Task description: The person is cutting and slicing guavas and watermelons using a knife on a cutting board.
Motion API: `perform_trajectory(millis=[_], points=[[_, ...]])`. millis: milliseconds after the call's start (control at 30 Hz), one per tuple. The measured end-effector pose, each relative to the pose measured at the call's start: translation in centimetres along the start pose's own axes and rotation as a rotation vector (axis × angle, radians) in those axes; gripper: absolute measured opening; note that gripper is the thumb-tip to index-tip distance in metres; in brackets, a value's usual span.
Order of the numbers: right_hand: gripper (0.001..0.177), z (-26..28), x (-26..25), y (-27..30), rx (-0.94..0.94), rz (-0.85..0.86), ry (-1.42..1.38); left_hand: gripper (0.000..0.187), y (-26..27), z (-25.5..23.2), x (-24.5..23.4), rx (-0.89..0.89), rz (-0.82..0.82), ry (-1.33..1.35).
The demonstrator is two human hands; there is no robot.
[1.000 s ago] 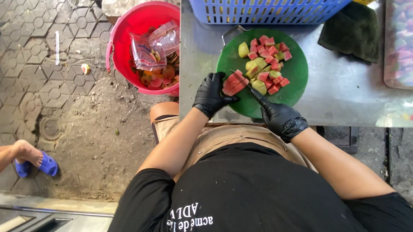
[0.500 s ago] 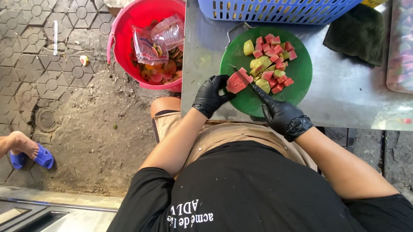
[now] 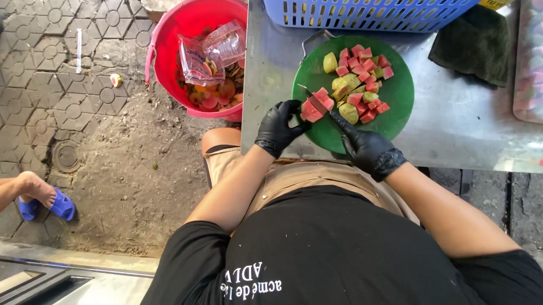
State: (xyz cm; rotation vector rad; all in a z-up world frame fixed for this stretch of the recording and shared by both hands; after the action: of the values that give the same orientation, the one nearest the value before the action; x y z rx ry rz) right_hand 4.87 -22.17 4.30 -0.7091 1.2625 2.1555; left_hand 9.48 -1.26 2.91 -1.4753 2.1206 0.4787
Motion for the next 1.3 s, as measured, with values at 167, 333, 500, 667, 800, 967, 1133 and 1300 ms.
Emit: perform_trajectory(millis=[167, 333, 500, 667, 800, 967, 1133, 1300], points=[[0.075, 1.4, -0.1, 1.3, -0.078, -0.019, -0.030, 0.040, -0.1, 1.8, 1.1, 0.031, -0.027, 0.073], [0.084, 1.2, 1.1, -1.0, -0.365, -0.195, -0.064, 0.038, 0.1, 2.0, 1.5, -0.077, 0.030, 0.139], [0.079, -1.5, 2.5, -2.5, -0.212, -0.082, -0.044, 0.041, -0.6, 1.8, 1.4, -0.043, -0.013, 0.129], [0.070, -0.6, -1.3, 1.7, -0.204, -0.274, 0.010, 0.040, -2.8, 0.9, 1.5, -0.042, -0.015, -0.012], [0.071, -2.2, -2.8, 3.5, -0.242, -0.368, -0.015, 0.040, -4.3, 1.3, 1.0, -0.069, 0.019, 0.100], [0.062, -4.5, -2.4, 3.6, -0.074, -0.418, 0.082, 0.061, -4.0, -1.3, 1.9, 0.063, -0.045, -0.132], [0.070, -4.8, -2.8, 3.2, -0.011, -0.396, 0.206, 0.085, -4.0, -8.7, 6.3, 0.531, 0.018, -0.289], [0.060, -3.1, -5.6, 7.3, 0.020, -0.362, 0.354, 0.115, -6.2, -10.0, 9.5, 0.642, 0.306, -0.355]])
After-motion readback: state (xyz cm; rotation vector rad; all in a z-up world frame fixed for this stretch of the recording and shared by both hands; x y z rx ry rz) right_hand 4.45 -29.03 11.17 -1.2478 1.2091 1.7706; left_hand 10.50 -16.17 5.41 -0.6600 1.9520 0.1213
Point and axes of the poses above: each hand's wrist, its own y-axis away from the middle knuckle, its own x-axis out of the palm, z = x × y, the point moved 10 cm from there along -y, towards the middle knuckle, and after that the axes turned 13 degrees about z, right-handed, at the moved point
